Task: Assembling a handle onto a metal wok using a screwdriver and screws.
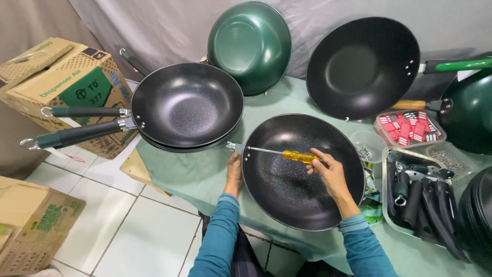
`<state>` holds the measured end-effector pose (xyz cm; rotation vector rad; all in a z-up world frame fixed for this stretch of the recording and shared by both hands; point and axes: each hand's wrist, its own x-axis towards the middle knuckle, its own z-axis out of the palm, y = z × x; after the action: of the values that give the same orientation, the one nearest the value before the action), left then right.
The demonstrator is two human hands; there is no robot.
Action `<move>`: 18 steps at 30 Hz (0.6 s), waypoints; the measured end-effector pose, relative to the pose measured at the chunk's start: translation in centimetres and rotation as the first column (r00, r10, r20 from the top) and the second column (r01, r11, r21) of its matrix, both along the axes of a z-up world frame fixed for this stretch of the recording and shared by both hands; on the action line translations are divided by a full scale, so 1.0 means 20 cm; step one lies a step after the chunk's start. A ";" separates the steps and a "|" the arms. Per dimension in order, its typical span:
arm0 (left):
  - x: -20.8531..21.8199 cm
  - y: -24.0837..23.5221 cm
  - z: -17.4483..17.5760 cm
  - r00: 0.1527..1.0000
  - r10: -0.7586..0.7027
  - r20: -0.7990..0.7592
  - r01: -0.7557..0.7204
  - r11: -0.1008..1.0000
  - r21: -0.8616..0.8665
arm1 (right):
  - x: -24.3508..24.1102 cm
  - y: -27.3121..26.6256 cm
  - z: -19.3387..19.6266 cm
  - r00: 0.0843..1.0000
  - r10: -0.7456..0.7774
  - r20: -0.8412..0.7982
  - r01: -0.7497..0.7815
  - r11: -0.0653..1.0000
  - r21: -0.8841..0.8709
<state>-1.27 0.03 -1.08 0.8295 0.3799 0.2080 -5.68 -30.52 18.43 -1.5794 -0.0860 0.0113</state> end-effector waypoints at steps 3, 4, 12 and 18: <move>-0.04 -0.02 0.05 0.997 0.075 0.009 -0.074 0.997 -0.031 | -0.01 0.00 0.00 0.999 0.024 0.038 -0.024 1.000 -0.001; -0.04 -0.02 0.05 0.997 0.081 0.011 -0.081 0.996 -0.022 | -0.01 0.00 0.01 1.000 -0.002 0.023 0.002 1.000 0.022; -0.15 -0.06 0.27 0.995 0.103 0.001 -0.103 0.994 0.032 | 0.03 -0.01 -0.03 1.000 -0.016 0.020 0.016 1.000 0.006; -0.17 -0.06 0.31 0.995 0.097 -0.025 -0.094 0.991 0.095 | 0.08 -0.02 -0.03 0.994 -0.056 -0.093 0.061 0.997 0.044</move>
<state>-4.58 -1.12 5.03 0.9084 0.4404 0.3045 -4.13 -30.86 17.85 -1.5316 0.0317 0.0359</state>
